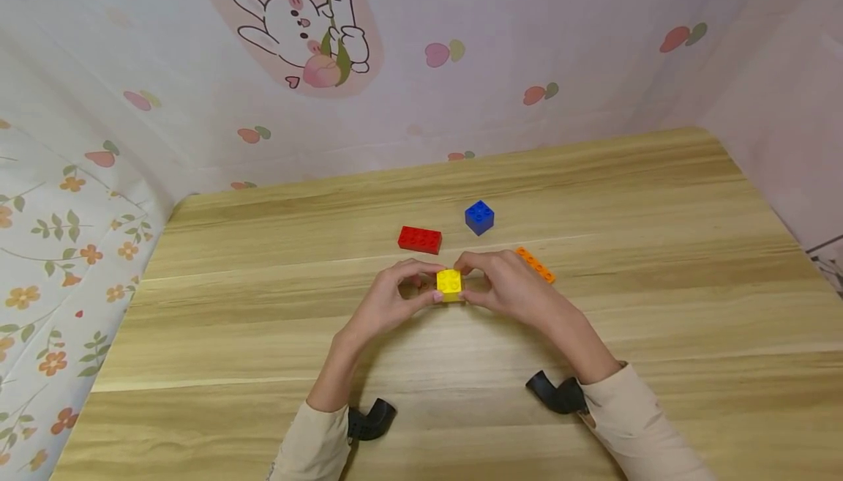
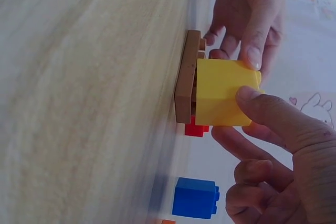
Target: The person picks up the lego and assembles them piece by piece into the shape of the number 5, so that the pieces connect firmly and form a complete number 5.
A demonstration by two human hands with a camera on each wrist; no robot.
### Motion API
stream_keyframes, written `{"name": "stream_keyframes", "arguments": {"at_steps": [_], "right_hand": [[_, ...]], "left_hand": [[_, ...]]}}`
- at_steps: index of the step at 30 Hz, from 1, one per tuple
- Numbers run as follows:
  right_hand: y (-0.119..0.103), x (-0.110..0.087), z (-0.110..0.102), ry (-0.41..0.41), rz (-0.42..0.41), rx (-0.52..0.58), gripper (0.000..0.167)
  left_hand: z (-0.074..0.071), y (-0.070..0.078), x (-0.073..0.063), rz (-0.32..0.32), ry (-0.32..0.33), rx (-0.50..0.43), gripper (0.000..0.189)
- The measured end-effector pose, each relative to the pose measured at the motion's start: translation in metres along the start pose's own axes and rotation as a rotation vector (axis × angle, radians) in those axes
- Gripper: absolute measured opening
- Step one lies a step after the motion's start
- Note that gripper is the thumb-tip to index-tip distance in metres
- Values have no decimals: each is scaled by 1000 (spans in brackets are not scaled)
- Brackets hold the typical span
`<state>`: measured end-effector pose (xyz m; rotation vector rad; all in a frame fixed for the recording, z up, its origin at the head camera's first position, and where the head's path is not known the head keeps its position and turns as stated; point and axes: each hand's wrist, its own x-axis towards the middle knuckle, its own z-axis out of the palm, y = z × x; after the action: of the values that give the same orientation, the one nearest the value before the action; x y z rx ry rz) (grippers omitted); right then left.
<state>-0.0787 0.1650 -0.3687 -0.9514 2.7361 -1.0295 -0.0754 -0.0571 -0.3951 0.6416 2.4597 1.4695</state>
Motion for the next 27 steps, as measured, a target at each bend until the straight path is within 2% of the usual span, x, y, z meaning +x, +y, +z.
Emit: {"name": "stream_keyframes", "arguments": {"at_steps": [8,27], "right_hand": [[1,0,1,0,0,-1,27],[0,0,0,-2,1,-1,27]], "left_hand": [[0,0,-1,-17,-5,-13,34],[1,-1,0,-3,8,0,34]]}}
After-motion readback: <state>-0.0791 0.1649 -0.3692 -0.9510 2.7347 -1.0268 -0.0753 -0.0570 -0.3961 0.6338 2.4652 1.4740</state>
